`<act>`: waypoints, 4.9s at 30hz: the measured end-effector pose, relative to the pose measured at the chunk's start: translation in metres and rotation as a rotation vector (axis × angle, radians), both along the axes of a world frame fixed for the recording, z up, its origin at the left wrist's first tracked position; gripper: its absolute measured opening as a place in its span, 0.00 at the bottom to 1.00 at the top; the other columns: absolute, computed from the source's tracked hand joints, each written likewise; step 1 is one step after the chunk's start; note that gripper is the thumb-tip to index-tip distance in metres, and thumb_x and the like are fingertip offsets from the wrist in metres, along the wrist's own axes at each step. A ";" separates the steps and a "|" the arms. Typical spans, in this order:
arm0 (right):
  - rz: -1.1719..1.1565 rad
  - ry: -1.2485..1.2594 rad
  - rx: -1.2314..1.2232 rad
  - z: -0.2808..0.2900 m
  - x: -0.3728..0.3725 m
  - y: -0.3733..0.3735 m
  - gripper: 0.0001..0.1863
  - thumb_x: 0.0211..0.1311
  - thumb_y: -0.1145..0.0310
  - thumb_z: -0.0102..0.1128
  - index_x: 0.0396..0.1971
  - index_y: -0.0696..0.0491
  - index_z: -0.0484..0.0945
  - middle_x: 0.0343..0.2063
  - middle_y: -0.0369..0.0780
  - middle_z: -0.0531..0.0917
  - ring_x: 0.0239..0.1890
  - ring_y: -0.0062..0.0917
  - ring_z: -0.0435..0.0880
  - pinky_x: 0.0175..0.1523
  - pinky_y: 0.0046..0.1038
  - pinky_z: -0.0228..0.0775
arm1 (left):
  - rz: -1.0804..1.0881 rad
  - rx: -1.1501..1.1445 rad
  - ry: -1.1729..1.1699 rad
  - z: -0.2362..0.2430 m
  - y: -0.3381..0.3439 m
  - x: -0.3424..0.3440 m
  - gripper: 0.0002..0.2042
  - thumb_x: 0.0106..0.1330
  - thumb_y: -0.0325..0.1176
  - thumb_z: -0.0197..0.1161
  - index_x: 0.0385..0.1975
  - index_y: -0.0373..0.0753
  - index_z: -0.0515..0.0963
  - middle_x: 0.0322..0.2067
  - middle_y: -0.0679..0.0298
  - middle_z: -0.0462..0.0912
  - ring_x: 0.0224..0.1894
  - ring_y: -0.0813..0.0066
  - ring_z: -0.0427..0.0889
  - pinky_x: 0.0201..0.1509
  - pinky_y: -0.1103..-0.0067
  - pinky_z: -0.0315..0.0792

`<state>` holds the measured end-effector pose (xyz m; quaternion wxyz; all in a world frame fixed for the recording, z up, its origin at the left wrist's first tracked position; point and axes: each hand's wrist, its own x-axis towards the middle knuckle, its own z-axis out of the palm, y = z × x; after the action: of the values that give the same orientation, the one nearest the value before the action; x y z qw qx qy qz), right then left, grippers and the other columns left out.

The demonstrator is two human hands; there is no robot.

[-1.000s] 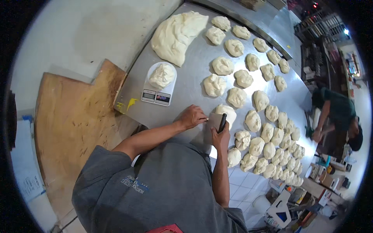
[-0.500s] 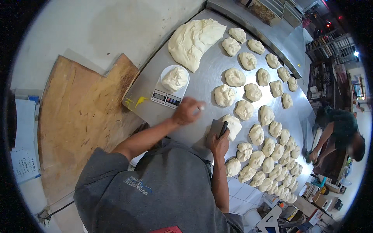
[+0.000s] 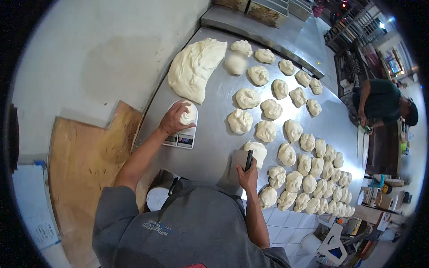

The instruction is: Portioning and shaping bread dough on a metal workbench in a bakery.

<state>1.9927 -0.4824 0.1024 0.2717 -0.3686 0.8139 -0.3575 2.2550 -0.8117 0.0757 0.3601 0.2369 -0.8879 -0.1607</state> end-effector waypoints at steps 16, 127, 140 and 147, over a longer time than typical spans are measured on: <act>-0.286 -0.355 0.019 0.053 -0.012 -0.012 0.31 0.59 0.69 0.72 0.60 0.62 0.71 0.47 0.53 0.84 0.44 0.39 0.84 0.53 0.36 0.78 | 0.130 0.210 0.581 0.082 -0.056 -0.161 0.09 0.64 0.31 0.72 0.40 0.36 0.84 0.51 0.56 0.84 0.48 0.59 0.83 0.55 0.71 0.76; 0.161 0.200 0.081 -0.038 0.018 -0.070 0.18 0.68 0.65 0.62 0.46 0.58 0.65 0.28 0.56 0.81 0.27 0.57 0.81 0.36 0.52 0.72 | 0.449 0.192 0.163 0.041 0.121 -0.030 0.13 0.67 0.29 0.62 0.51 0.41 0.83 0.44 0.62 0.84 0.44 0.57 0.81 0.52 0.66 0.73; -0.126 -0.701 -0.009 -0.014 -0.007 -0.050 0.19 0.69 0.64 0.67 0.51 0.62 0.76 0.37 0.46 0.84 0.33 0.30 0.81 0.41 0.31 0.76 | 0.175 0.450 0.187 0.019 0.147 -0.058 0.19 0.61 0.25 0.58 0.53 0.38 0.82 0.48 0.54 0.83 0.52 0.56 0.80 0.64 0.63 0.71; -0.156 -0.564 -0.045 -0.001 -0.015 -0.024 0.19 0.70 0.64 0.68 0.52 0.61 0.76 0.39 0.44 0.84 0.36 0.24 0.82 0.43 0.26 0.77 | 0.010 0.185 -0.159 -0.037 0.200 -0.112 0.18 0.65 0.26 0.61 0.55 0.38 0.81 0.51 0.56 0.84 0.52 0.57 0.81 0.56 0.69 0.77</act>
<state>1.9773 -0.5062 0.1018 0.4507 -0.1969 0.7239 -0.4838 2.1434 -0.6120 0.0383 0.2660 0.2853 -0.8939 -0.2207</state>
